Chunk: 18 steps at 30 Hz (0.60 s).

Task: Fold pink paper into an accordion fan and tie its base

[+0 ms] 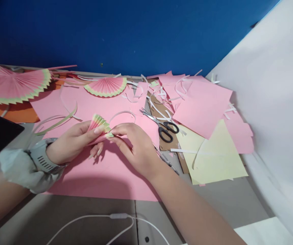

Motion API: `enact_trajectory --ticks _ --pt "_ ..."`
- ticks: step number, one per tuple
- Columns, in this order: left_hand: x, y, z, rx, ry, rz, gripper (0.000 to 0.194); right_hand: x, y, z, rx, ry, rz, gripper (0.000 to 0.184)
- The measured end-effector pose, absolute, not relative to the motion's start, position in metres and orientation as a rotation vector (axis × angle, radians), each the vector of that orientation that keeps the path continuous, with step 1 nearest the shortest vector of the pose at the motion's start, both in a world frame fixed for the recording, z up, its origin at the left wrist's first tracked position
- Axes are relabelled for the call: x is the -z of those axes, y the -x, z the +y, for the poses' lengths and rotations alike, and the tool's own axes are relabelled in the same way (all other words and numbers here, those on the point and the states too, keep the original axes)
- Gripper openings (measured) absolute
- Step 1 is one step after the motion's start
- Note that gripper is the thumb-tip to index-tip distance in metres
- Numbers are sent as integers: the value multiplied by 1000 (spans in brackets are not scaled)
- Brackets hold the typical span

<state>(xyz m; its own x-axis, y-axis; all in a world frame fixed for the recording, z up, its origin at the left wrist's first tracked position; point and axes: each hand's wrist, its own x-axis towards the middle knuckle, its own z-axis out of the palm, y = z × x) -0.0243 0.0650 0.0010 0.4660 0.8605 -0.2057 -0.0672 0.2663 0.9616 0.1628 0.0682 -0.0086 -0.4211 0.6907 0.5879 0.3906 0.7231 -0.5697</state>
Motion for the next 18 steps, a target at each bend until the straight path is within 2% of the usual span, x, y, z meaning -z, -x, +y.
enact_trajectory --ticks 12,18 --pt "3 25 69 -1002 -1172 1132 34 8 -162 69 -476 748 -2147 12" --pt "4 23 71 -1072 -888 1111 31 9 -161 68 -447 729 -2169 13"
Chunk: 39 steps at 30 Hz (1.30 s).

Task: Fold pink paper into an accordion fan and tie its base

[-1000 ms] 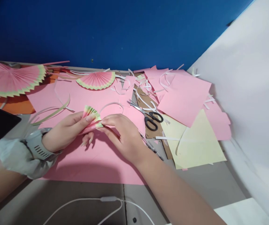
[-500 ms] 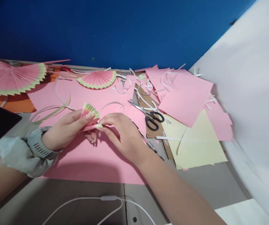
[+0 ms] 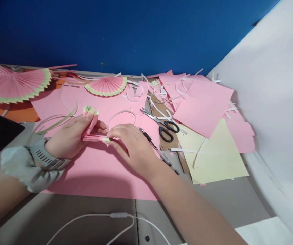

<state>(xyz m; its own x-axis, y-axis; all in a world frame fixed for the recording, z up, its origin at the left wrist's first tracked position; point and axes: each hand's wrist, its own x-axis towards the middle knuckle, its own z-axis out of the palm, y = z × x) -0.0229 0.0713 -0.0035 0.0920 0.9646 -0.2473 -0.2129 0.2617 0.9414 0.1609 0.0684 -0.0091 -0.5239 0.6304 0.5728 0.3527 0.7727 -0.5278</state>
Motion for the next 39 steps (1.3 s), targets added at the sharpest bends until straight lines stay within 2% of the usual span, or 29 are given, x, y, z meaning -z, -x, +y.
enact_trajectory --ticks 6,12,20,26,31,39 --pt "2 22 77 -1157 -581 994 30 10 -160 68 -455 707 -2180 15" --pt "0 26 82 -1202 -331 914 46 9 -158 68 -525 606 -2221 16" --pt "-4 29 85 -1257 -187 871 49 9 -152 63 -577 537 -2326 10" --pt "-1 25 78 -1068 -576 975 42 5 -155 59 -509 680 -2278 24" --pt "1 27 72 -974 -1013 1025 27 7 -160 64 -467 657 -2192 24" --pt "-8 24 67 -773 -1152 998 41 6 -163 69 -400 674 -2182 22"
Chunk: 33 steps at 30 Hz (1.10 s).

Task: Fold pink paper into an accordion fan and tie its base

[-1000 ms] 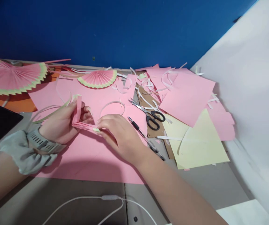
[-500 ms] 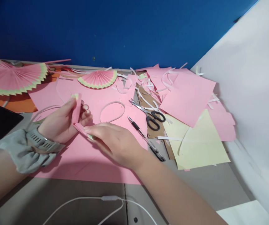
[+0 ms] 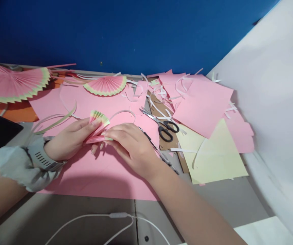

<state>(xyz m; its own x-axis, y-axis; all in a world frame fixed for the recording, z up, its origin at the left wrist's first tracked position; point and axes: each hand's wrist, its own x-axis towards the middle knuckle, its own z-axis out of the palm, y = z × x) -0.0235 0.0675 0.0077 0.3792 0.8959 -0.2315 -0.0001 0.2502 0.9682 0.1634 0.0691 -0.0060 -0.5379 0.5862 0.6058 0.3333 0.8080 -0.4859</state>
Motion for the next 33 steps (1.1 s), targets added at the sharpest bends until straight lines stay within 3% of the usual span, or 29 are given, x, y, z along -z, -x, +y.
enact_trajectory --ticks 33 --pt "-3 26 67 -729 -1234 972 33 8 -165 69 -289 670 -2124 28"
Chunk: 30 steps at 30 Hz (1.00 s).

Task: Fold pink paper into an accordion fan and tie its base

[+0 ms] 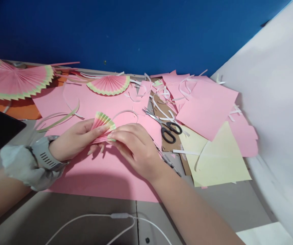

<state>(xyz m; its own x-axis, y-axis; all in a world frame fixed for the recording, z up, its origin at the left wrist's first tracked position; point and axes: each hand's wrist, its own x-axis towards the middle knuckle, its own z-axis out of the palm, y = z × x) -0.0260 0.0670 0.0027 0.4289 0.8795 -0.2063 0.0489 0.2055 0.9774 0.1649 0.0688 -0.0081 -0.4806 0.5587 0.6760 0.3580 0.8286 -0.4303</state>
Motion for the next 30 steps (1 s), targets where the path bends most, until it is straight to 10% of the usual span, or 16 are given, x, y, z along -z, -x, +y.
enact_trajectory --ticks 30 --pt "-2 26 63 -928 -1462 1075 24 8 -167 68 -257 823 -2124 16"
